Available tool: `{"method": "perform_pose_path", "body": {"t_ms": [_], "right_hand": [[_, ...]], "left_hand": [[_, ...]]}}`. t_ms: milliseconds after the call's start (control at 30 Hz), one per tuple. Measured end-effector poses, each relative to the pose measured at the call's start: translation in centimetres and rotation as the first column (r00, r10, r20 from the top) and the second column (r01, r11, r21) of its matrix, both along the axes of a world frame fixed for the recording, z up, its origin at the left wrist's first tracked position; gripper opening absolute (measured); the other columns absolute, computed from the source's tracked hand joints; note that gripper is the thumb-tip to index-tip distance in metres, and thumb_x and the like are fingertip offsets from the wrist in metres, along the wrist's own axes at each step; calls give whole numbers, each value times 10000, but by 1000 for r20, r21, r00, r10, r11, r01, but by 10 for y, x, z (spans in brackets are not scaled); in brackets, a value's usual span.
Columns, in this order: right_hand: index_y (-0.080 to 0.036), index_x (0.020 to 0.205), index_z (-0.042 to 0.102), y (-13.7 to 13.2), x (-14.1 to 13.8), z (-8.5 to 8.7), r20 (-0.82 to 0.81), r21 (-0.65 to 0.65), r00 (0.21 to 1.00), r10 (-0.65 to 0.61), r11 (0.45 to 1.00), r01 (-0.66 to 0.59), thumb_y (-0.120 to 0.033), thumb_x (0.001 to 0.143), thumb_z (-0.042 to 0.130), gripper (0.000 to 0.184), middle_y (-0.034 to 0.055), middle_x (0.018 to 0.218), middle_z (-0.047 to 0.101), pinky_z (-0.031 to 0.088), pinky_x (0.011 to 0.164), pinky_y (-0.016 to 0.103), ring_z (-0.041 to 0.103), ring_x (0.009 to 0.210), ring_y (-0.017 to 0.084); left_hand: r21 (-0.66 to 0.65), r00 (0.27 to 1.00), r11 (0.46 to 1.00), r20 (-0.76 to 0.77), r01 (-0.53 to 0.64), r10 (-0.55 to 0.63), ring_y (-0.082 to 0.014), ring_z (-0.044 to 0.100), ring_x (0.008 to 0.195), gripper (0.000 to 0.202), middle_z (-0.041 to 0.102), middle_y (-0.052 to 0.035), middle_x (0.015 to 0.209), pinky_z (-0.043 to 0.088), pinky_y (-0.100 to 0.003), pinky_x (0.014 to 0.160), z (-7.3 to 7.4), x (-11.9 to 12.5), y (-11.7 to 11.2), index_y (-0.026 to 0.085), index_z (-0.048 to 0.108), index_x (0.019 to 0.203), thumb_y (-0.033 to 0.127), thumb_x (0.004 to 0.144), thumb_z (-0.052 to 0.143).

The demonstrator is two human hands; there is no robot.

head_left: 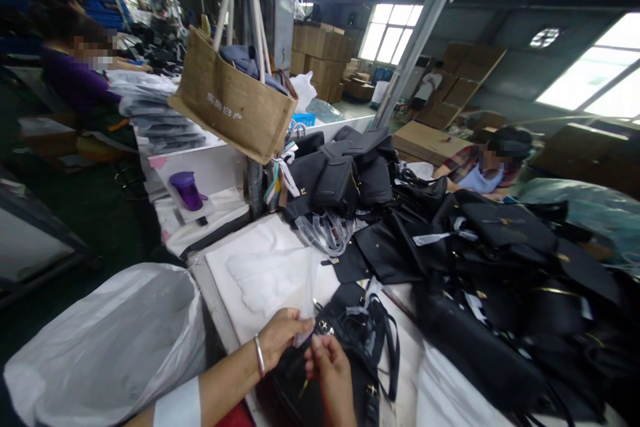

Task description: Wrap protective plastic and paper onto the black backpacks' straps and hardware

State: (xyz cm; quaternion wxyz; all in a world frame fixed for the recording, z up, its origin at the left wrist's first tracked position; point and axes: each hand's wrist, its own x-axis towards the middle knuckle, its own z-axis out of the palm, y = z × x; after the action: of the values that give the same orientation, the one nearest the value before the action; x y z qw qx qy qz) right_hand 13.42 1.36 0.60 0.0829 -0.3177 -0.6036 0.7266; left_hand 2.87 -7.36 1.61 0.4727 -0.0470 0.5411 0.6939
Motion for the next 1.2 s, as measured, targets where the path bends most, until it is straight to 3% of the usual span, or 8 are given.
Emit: {"method": "perform_pose_path", "body": {"t_ms": [133,300,433,667,767,933,1000,1200], "right_hand": [[-188,765,587,30,7,8,84,378,995,51,922,-79,-539,844,499,370,-1,631,607,427,532,232,559,548,143],[-232,869,608,49,-2,10,269,788,925,270,491,-372,-269,917,434,185,19,807,651,419,691,273,610,761,188],[-260,943,622,44,-11,-4,497,834,818,288,100,-542,-124,804,588,198,29,904,661,411,748,335,604,857,238],[-222,1116,579,52,-2,-32,573,818,762,302,-150,-556,-96,735,664,411,59,943,674,399,883,406,612,902,264],[-211,925,626,61,0,-27,578,805,758,303,-59,-591,-38,729,617,262,47,880,675,434,735,324,624,824,245],[-236,895,574,72,-6,2,365,738,875,318,475,-480,-202,776,616,130,3,836,675,433,671,235,642,752,184],[-244,855,570,71,-12,10,310,646,892,327,616,-451,-293,798,602,82,-19,735,672,412,591,212,633,646,165],[-236,796,575,54,-24,-12,263,559,899,350,704,-437,-562,904,354,409,-31,481,552,295,444,211,531,426,141]], "left_hand": [[-79,994,992,-44,-103,100,-118,560,602,373,626,10,637,414,-246,616,-10,-26,-26,154,596,658,411,536,837],[-224,974,949,-90,-223,208,-119,538,589,435,611,11,594,396,-258,620,-30,-61,-57,156,561,605,445,475,858],[-244,970,938,-66,-245,236,-158,593,676,449,667,-42,683,423,-277,662,-39,-63,-59,143,607,652,451,453,866],[-182,972,958,25,-224,232,-213,640,799,448,696,-86,754,461,-305,727,-43,-57,-36,144,626,670,459,462,867],[-147,973,967,68,-207,219,-215,645,815,448,699,-93,770,461,-305,733,-43,-57,-25,141,627,694,457,480,864],[-97,973,979,127,-182,193,-203,650,806,445,718,-112,830,450,-289,716,-40,-58,-5,138,630,726,466,516,847],[-87,972,981,144,-174,185,-206,653,805,449,724,-112,843,445,-283,699,-39,-58,4,141,637,743,476,523,841],[-37,969,989,202,-140,145,-201,653,819,416,733,-103,879,452,-265,680,-35,-58,26,138,670,834,462,606,795]]}}
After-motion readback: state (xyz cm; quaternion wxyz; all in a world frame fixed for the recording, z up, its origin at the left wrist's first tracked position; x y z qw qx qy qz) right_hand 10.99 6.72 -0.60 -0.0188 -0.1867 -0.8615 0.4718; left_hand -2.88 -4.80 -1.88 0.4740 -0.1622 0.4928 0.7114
